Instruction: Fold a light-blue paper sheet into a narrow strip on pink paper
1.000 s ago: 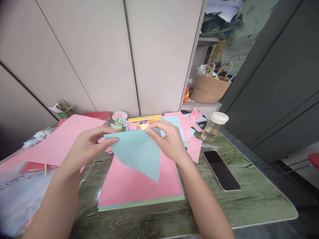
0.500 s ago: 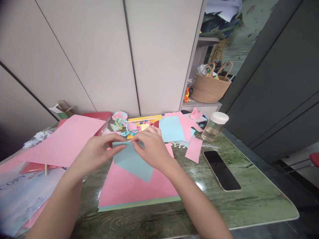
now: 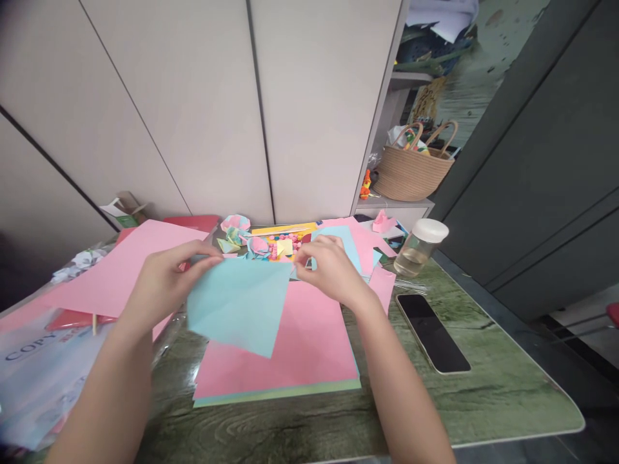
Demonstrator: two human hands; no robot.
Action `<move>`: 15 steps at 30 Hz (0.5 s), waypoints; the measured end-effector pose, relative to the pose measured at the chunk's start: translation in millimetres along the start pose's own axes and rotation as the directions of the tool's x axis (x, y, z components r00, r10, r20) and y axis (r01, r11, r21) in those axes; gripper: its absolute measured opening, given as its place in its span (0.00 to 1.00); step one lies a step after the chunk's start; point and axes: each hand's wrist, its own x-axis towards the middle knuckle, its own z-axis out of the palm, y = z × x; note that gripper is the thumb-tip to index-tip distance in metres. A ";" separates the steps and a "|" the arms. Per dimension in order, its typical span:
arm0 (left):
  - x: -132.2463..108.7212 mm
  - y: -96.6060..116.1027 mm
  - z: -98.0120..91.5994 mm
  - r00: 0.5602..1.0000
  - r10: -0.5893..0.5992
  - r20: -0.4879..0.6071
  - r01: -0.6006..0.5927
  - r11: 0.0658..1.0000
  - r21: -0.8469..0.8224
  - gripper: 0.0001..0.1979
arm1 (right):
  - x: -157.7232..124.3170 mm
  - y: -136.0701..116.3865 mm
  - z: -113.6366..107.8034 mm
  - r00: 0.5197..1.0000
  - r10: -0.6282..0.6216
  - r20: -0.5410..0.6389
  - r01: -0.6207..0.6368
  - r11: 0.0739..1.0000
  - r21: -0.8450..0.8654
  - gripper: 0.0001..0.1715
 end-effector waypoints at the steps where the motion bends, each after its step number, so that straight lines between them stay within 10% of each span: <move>1: 0.5 -1.9 -1.9 1.000 -0.011 -0.013 0.011 1.000 0.004 0.09 | -0.2 7.1 -2.6 0.999 0.040 -0.009 -0.041 0.996 -0.082 0.06; 6: 1.8 0.8 11.5 1.000 -0.021 -0.004 0.021 0.999 -0.033 0.10 | -3.8 11.2 -12.8 0.978 0.114 -0.176 -0.141 0.979 -0.147 0.08; 15: 2.8 11.7 49.0 0.999 -0.036 -0.027 0.028 0.965 -0.260 0.09 | -13.3 -20.2 -27.8 0.996 -0.051 -0.071 0.049 0.998 -0.032 0.10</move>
